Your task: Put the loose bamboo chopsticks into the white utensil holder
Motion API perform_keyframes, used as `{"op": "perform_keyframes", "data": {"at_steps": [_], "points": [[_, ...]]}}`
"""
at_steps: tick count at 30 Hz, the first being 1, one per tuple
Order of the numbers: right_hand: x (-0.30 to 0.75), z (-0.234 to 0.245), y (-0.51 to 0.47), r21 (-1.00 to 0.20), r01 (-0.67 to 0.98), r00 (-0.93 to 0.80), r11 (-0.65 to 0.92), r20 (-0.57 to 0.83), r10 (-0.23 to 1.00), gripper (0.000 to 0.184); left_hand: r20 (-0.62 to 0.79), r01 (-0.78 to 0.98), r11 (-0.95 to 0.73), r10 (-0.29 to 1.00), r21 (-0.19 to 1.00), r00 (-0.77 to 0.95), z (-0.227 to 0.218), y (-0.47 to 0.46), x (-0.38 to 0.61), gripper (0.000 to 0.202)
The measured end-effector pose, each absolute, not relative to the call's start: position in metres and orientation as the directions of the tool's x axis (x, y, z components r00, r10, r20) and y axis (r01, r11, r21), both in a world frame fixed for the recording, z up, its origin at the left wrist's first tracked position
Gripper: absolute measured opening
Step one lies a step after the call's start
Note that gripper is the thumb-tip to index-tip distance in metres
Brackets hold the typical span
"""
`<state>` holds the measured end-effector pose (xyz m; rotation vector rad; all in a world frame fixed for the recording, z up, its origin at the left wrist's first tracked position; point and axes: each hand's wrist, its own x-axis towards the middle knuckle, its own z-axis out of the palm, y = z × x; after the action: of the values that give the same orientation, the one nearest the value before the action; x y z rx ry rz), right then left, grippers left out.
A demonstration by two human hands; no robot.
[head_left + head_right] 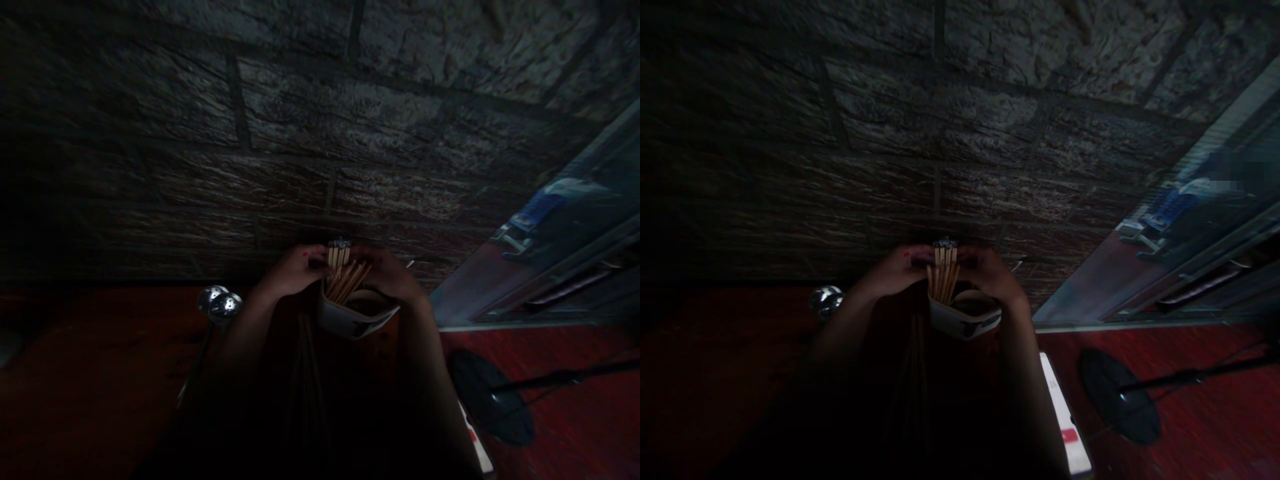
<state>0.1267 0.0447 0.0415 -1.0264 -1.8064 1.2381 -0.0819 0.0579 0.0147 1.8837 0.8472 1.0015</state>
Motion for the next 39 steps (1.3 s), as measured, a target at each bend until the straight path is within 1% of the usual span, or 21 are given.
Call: {"op": "perform_keyframes", "data": {"at_steps": [6,11,14,20,24,29,35,39], "points": [[0.131,0.041,0.045,-0.939,0.233,-0.428,0.255,0.136,0.893,0.036,0.294,0.191,-0.408,0.849,0.893,0.44,0.019,0.055,-0.082,0.029],[0.13,0.039,0.048,-0.911,0.297,-0.411,0.287,0.149,0.899,0.029,0.291,0.207,-0.405,0.857,0.891,0.425,0.019,0.055,-0.082,0.03],[0.128,0.038,0.049,-0.904,0.301,-0.419,0.303,0.16,0.894,0.029,0.281,0.216,-0.397,0.862,0.892,0.423,0.019,0.055,-0.083,0.03],[0.125,0.037,0.05,-0.85,0.355,-0.414,0.389,0.23,0.881,0.024,0.288,0.199,-0.402,0.855,0.894,0.432,0.019,0.055,-0.082,0.029],[0.123,0.038,0.05,-0.85,0.341,-0.415,0.401,0.247,0.876,0.023,0.289,0.2,-0.4,0.859,0.894,0.423,0.017,0.056,-0.082,0.029],[0.125,0.039,0.048,-0.891,0.297,-0.426,0.343,0.197,0.883,0.027,0.289,0.196,-0.403,0.852,0.894,0.436,0.015,0.057,-0.083,0.029],[0.129,0.04,0.046,-0.925,0.264,-0.436,0.274,0.139,0.889,0.039,0.279,0.198,-0.391,0.859,0.899,0.429,0.018,0.055,-0.083,0.03],[0.136,0.039,0.047,-0.91,0.291,-0.373,0.296,0.177,0.911,0.039,0.271,0.226,-0.38,0.876,0.897,0.399,0.025,0.051,-0.085,0.034]]}}
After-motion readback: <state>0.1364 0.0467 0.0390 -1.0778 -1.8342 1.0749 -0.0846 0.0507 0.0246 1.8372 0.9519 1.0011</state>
